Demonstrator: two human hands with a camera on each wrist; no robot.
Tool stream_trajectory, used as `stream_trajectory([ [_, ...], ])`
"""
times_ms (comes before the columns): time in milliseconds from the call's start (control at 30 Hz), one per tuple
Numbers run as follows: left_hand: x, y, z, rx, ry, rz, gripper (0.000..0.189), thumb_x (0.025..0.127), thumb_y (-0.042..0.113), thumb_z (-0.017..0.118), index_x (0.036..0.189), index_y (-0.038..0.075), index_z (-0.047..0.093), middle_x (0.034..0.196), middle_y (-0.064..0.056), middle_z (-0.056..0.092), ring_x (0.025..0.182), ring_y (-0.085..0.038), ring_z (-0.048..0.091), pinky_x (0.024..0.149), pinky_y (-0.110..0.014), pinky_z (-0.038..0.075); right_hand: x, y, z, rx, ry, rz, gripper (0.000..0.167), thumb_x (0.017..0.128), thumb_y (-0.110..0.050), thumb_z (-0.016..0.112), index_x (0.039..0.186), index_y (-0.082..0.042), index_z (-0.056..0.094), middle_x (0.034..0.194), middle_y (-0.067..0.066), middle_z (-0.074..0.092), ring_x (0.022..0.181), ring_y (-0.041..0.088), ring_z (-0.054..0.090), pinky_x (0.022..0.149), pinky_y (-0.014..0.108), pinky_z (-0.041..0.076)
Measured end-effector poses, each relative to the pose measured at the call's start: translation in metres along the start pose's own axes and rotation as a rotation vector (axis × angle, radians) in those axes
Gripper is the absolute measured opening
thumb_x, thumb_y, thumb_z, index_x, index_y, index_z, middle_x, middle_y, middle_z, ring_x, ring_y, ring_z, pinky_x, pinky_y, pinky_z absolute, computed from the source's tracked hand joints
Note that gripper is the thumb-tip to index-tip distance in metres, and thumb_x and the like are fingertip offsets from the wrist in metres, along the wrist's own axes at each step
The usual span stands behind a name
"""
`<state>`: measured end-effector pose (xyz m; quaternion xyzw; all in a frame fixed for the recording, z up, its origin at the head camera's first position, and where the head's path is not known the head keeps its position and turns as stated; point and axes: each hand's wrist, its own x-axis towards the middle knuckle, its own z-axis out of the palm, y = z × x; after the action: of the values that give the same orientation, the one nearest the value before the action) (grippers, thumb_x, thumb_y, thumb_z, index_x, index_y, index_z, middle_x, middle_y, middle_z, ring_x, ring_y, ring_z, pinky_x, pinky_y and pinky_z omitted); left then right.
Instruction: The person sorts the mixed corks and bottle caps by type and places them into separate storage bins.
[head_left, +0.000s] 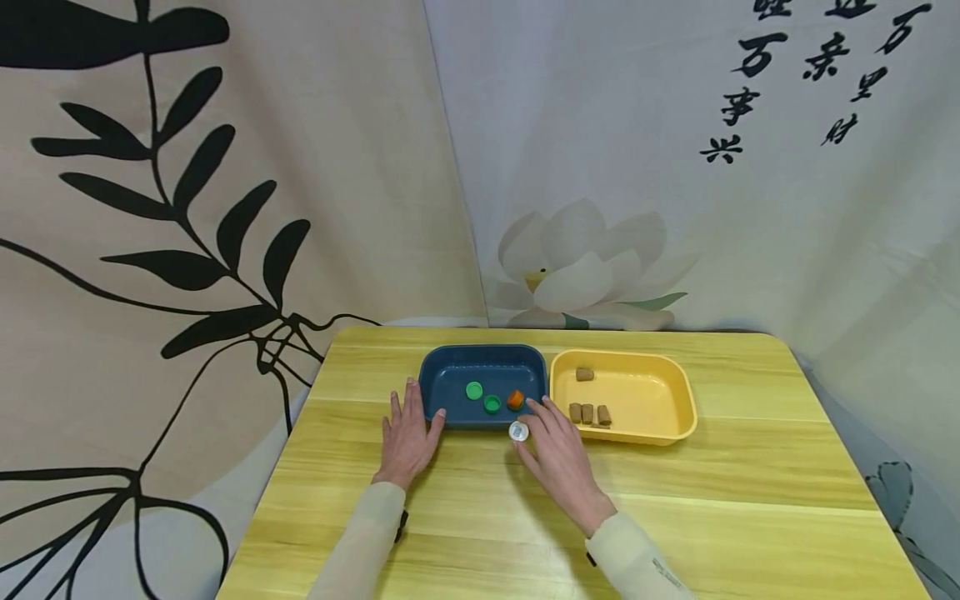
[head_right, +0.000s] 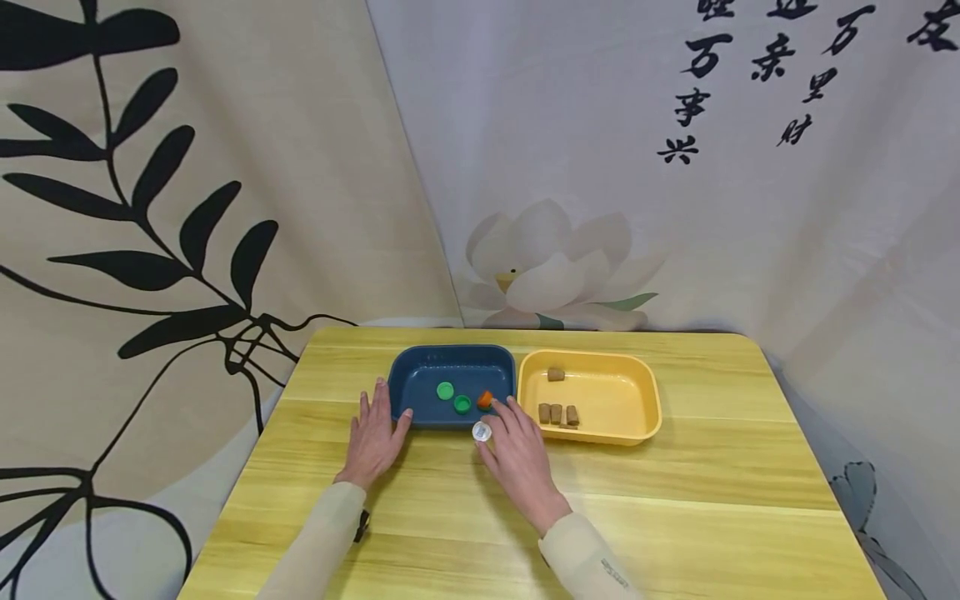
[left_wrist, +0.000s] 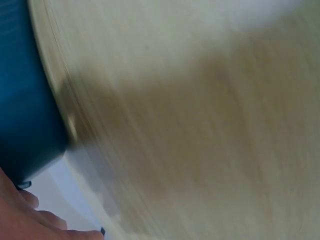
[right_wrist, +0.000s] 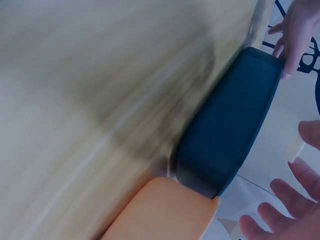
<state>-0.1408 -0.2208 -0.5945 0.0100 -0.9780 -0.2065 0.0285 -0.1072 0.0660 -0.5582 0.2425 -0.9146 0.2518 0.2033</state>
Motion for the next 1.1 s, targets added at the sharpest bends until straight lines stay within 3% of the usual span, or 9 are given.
stream_trajectory([
  [267,0.0,-0.001,0.002,-0.007,0.016,0.002,0.086,0.108,0.06,0.035,0.166,0.003,0.009,0.174,-0.012,0.006,0.156,-0.048,0.006,0.114,-0.076,0.02,0.027,-0.002,0.009,-0.037,-0.018,0.05,0.035,0.092,-0.029,0.081,0.116,-0.006,0.07,0.142,0.016,0.06,0.139,0.041,0.049,0.104,0.06,0.047],
  [733,0.001,-0.004,0.004,-0.009,0.012,0.0,0.086,0.107,0.062,0.033,0.166,0.005,0.008,0.174,-0.011,0.006,0.156,-0.047,0.008,0.115,-0.074,0.022,0.069,0.001,0.026,-0.035,-0.019,0.12,0.033,0.091,-0.024,0.082,0.116,-0.005,0.072,0.138,0.018,0.063,0.136,0.041,0.052,0.103,0.06,0.048],
  [1100,0.001,-0.001,0.0,0.016,0.008,-0.003,0.088,0.106,0.062,0.036,0.166,0.002,0.011,0.173,-0.014,0.01,0.155,-0.049,0.009,0.114,-0.076,0.022,0.094,0.007,0.038,-0.179,-0.187,0.109,0.04,0.095,-0.036,0.077,0.122,-0.009,0.07,0.141,0.015,0.062,0.141,0.038,0.048,0.108,0.058,0.046],
])
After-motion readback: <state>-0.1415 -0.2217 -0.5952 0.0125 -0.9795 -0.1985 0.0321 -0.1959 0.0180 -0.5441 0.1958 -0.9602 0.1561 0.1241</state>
